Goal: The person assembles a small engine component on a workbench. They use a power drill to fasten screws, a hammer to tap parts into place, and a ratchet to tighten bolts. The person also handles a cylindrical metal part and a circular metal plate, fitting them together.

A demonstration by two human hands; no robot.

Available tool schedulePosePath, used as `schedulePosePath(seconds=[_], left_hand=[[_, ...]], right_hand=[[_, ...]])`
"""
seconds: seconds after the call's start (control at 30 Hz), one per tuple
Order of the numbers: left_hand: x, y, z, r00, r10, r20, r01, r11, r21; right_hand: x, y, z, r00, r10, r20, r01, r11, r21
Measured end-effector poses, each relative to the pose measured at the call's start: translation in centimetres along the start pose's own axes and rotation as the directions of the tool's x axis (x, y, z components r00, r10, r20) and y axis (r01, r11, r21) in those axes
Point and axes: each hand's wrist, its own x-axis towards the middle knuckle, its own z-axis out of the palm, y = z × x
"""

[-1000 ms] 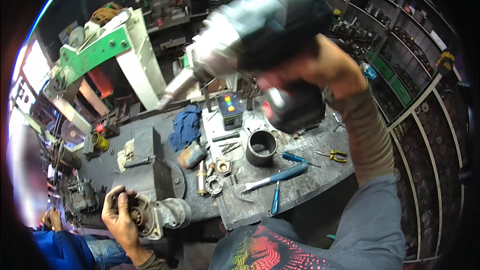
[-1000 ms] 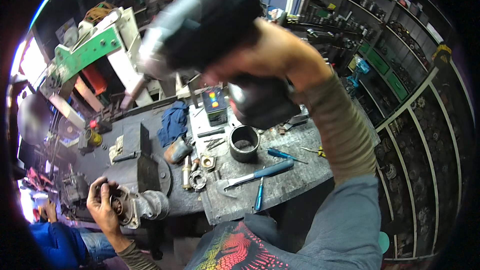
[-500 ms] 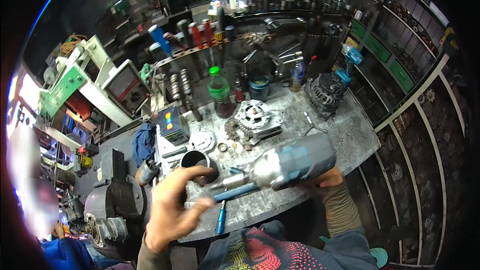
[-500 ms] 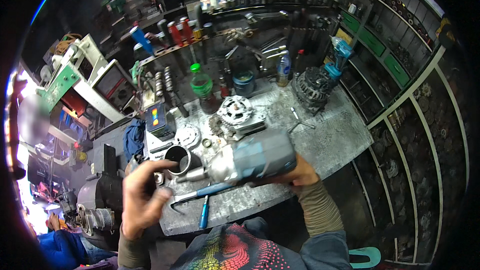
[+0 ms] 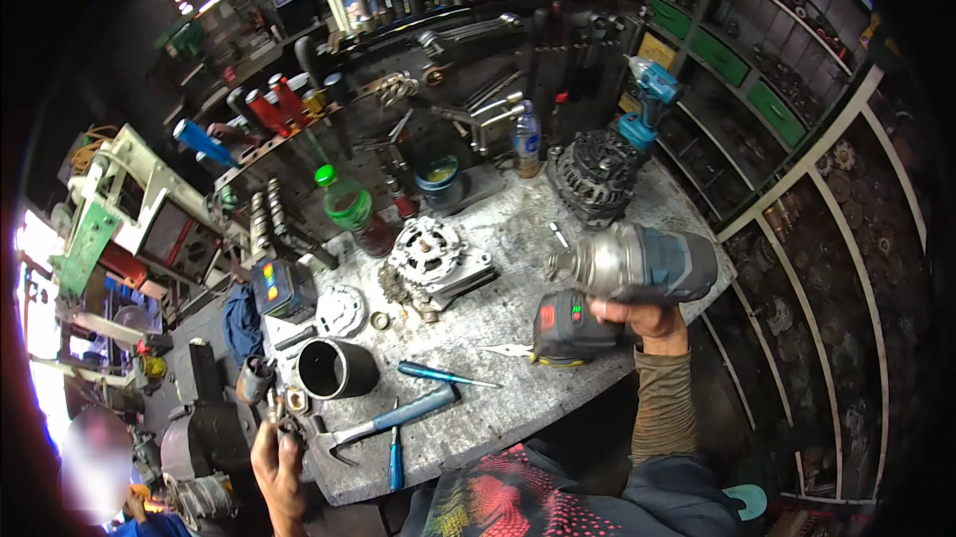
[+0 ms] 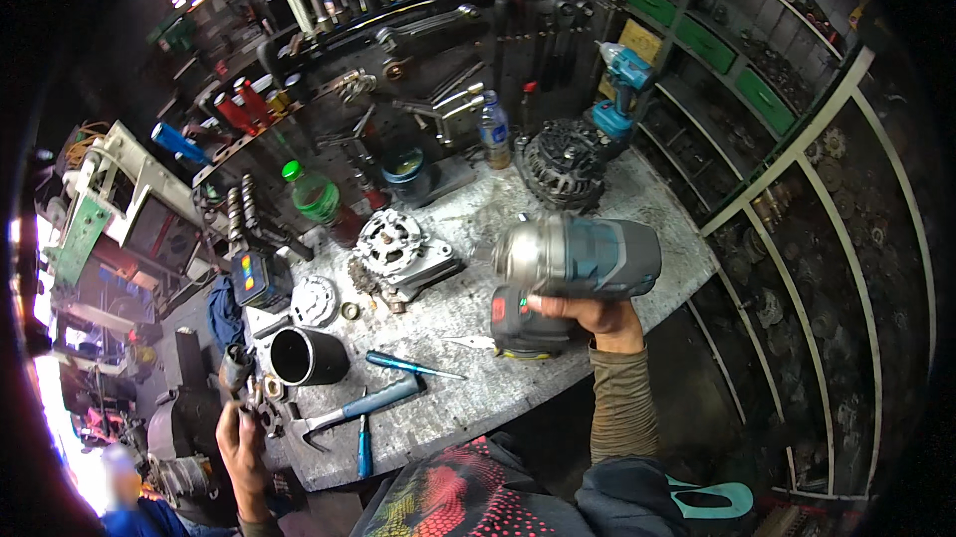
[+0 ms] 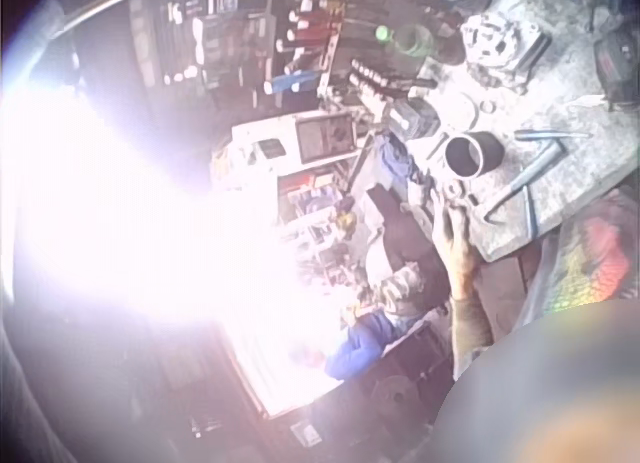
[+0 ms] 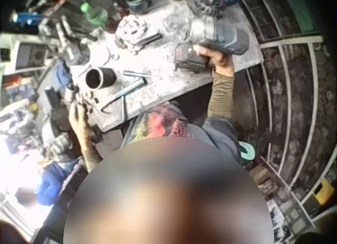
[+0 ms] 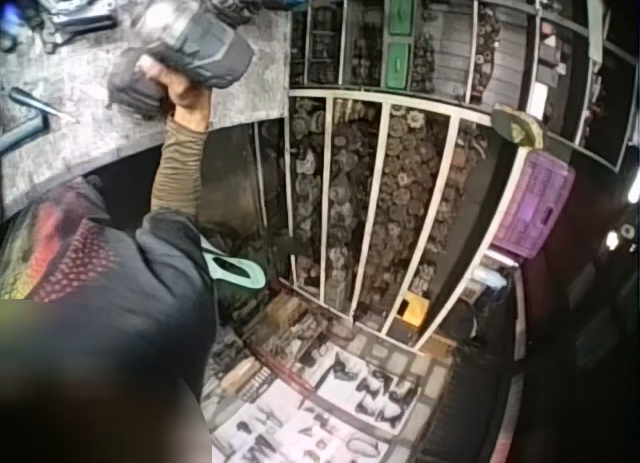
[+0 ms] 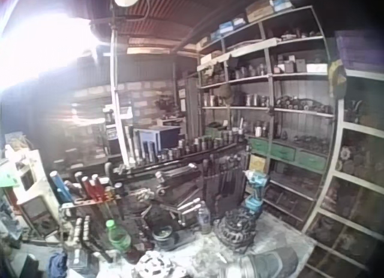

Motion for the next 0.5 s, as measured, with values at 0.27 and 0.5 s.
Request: schedulePosePath(seconds=[0.27, 0.5], left_hand=[[-6.3, -7.7, 1.6, 0.822, -0.57, -0.01, 0.56, 0.811, -0.169], [-4.8, -7.8, 3.8, 0.888, -0.436, -0.146, 0.388, 0.88, -0.274]], right_hand=[[2.5, 3.5, -5.2, 0.756, -0.039, -0.654, -0.032, 0.995, -0.096], [1.8, 6.4, -6.8, 0.68, 0.012, -0.733, 0.082, 0.992, 0.092]])
